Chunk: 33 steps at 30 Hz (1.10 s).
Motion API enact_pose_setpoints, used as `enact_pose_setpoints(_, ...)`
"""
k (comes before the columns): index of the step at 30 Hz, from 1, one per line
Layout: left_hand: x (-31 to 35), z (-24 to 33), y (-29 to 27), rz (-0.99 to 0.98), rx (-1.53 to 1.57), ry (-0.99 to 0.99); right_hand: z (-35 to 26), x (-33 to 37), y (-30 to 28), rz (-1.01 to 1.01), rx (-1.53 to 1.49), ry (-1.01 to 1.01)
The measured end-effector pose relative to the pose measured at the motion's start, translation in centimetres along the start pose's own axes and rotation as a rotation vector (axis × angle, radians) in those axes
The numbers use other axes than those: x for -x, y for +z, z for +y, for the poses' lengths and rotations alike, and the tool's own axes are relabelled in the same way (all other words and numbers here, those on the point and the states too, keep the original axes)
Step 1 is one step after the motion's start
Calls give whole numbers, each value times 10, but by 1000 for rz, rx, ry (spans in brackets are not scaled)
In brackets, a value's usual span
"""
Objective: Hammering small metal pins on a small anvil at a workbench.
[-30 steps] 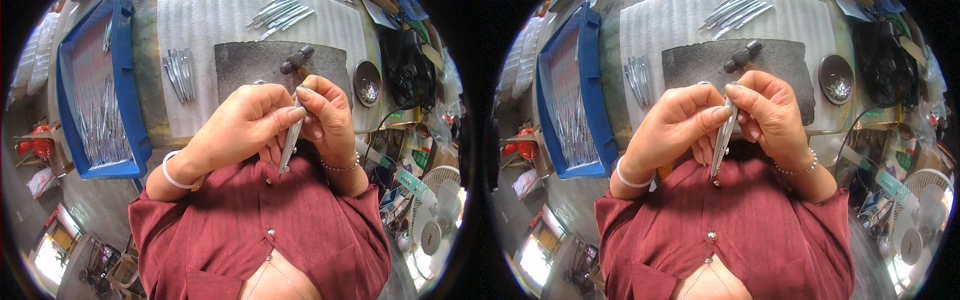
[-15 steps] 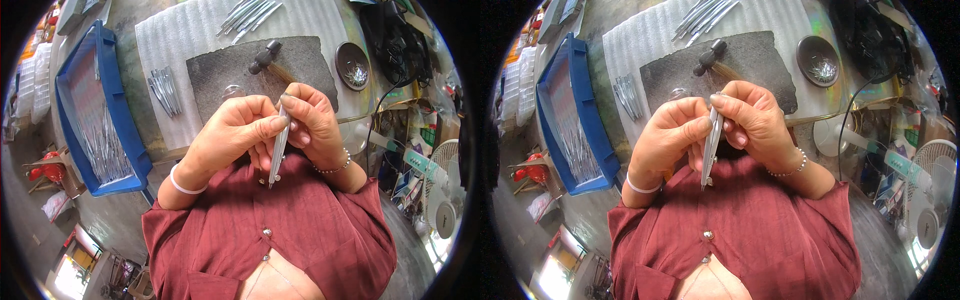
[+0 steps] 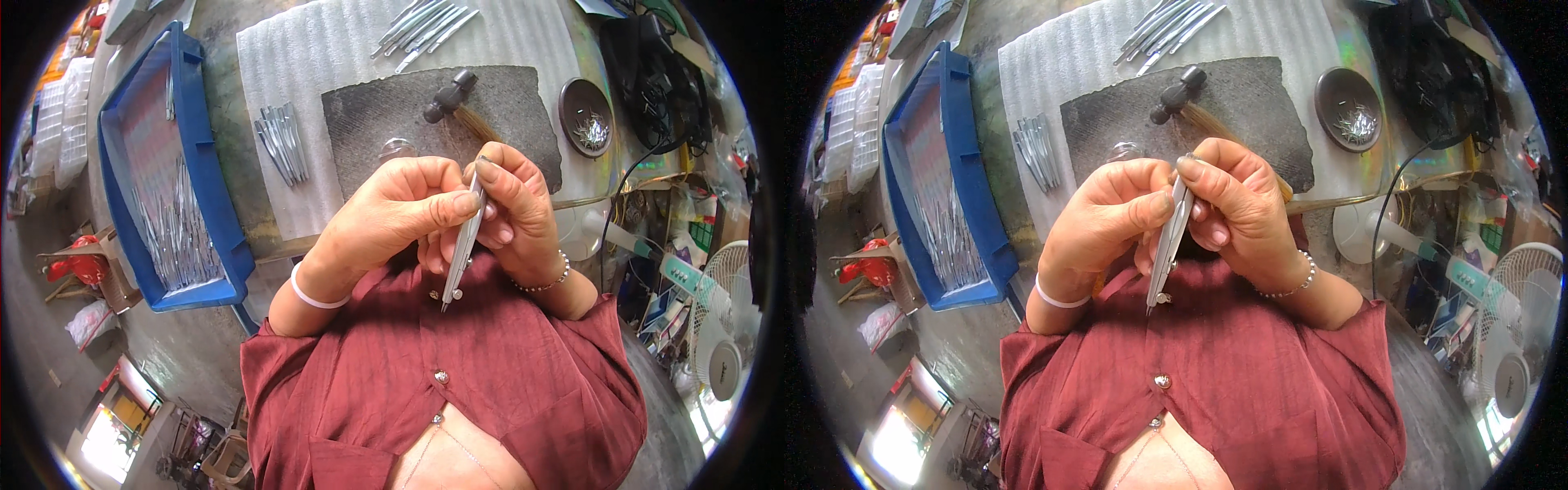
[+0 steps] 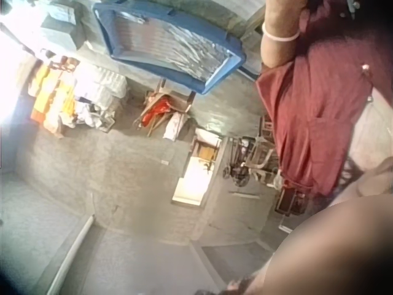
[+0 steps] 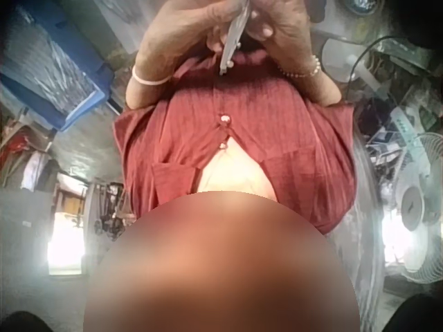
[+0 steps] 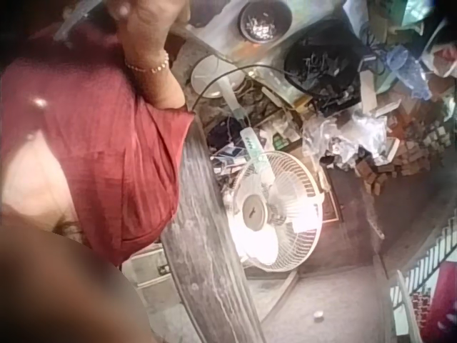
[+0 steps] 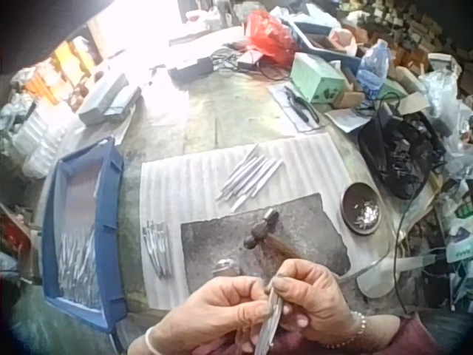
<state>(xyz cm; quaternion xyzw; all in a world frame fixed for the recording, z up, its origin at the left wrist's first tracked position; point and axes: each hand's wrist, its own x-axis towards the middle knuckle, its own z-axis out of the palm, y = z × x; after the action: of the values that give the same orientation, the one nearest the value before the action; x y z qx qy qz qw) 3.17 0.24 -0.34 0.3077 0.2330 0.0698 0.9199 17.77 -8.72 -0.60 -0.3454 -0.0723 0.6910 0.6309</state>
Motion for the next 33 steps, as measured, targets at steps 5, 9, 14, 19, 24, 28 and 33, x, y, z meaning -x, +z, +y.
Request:
enact_pose_setpoints(5,0,-1,-5,-47,-8,38,2,-2,4,30,-2,-3)
enact_pose_setpoints(9,-1,0,-8,-41,25,34,5,-5,4,12,-20,-18)
enact_pose_setpoints(14,-3,-1,-14,-47,63,26,8,-9,4,21,-22,-19)
enact_pose_setpoints(19,-6,1,-17,-59,90,21,8,-12,5,32,-46,-27)
enact_pose_setpoints(24,-7,2,-18,-58,64,10,9,-13,3,19,-26,-44)
enact_pose_setpoints(28,-5,9,-15,-60,-9,1,6,-10,7,39,12,-68)
enact_pose_setpoints(33,0,11,-14,6,-177,64,3,-11,8,45,209,-60)
